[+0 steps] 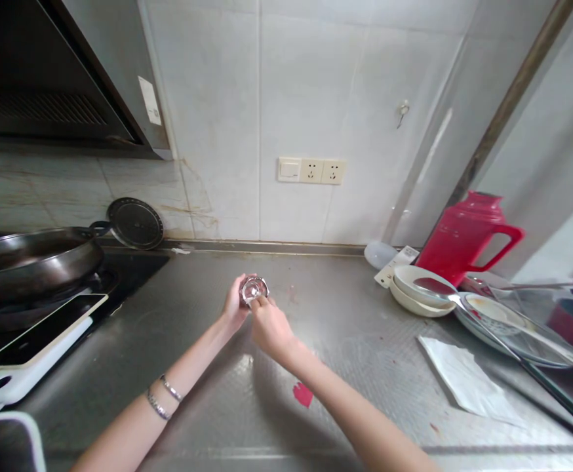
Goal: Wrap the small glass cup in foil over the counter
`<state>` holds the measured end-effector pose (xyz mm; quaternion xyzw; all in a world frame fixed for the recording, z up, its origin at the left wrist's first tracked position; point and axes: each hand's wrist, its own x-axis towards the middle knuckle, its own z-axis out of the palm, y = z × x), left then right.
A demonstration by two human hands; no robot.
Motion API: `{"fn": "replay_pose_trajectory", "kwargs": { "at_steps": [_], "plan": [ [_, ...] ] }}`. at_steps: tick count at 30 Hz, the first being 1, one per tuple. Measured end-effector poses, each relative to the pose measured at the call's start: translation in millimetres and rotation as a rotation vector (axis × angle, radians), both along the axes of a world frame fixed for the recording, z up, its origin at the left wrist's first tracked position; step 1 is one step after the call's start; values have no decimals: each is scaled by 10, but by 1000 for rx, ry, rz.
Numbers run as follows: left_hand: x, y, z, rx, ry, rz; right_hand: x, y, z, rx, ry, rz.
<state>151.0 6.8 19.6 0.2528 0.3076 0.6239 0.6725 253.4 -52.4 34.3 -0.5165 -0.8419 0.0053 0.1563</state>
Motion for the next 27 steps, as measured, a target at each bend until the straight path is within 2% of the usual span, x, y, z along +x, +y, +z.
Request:
{"fn": "replay_pose_trajectory", "kwargs": {
  "at_steps": [4, 7, 11, 14, 18, 20, 23, 27],
  "plan": [
    [15, 23, -46, -23, -37, 58, -154, -16, -63, -58, 226, -73],
    [9, 28, -79, -36, -51, 52, -173, 7, -119, -38, 294, -78],
    [8, 2, -88, 4, -97, -18, -72, 65, -201, 50, 186, -73],
    [-9, -19, -74, 10, -148, -109, 78, 104, -186, 90, 31, -15],
    [-114, 7, -97, 56, -194, -412, 330, 137, -24, 161, -241, 114],
    [-189, 48, -128, 116, -178, -522, 449, 152, 70, 186, -387, 239],
    [-271, 122, -170, 121, -84, -598, 579, 177, 160, 257, -525, 448],
    [-268, 184, -216, -9, 124, -673, 656, 210, 203, 345, -587, 646]
  ]
}}
